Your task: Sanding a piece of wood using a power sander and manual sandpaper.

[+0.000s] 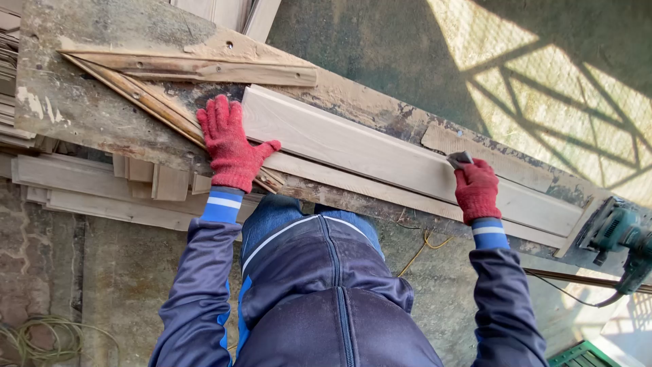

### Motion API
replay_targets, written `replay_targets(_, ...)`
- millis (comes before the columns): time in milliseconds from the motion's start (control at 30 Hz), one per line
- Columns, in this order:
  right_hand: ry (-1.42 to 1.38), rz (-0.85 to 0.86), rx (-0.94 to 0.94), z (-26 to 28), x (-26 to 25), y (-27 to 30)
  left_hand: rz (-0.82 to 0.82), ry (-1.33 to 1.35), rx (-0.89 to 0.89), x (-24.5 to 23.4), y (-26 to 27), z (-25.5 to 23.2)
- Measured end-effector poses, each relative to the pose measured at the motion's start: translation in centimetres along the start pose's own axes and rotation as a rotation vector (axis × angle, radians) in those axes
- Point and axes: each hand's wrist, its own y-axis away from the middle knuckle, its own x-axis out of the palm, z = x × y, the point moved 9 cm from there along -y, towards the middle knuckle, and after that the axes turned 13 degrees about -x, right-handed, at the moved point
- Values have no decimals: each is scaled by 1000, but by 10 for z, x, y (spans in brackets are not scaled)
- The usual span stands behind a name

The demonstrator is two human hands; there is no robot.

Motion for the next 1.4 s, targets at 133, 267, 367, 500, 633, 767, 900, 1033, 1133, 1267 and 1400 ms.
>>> replay_targets(133,-564,-242,7,80,-45,-5,6,-7,-4,-1,1,4)
replay_targets(267,-318,-344,-238,129,-42,-1,21,-6,7,-1,-2,1)
replay_targets(367,-88,-470,-341,142,-41,7,0,-1,22,4,-5,4)
replay_targets(500,-238,-350,-336,156,-14,-8,21,-20,-4,3,-3,5)
replay_targets(633,-328,-382,-423,228,-45,-37,19,0,10,4,-3,7)
replay_targets(767,-246,-452,-471,309,-79,-67,50,2,27,-1,-5,5)
replay_targets(900,-134,-543,-472,258,-85,-32,55,3,49,-3,-4,1)
replay_targets(1033,-223,-513,-337,141,-24,33,72,6,33,-2,-6,3)
replay_targets(1133,-277,-511,-292,114,-12,45,93,-21,12,-3,-9,3)
replay_targets(1267,-414,-605,-570,198,-53,3,184,-93,-60,0,-11,4)
replay_targets(1400,-344,-443,-524,222,-19,-8,264,-366,-109,12,-8,11)
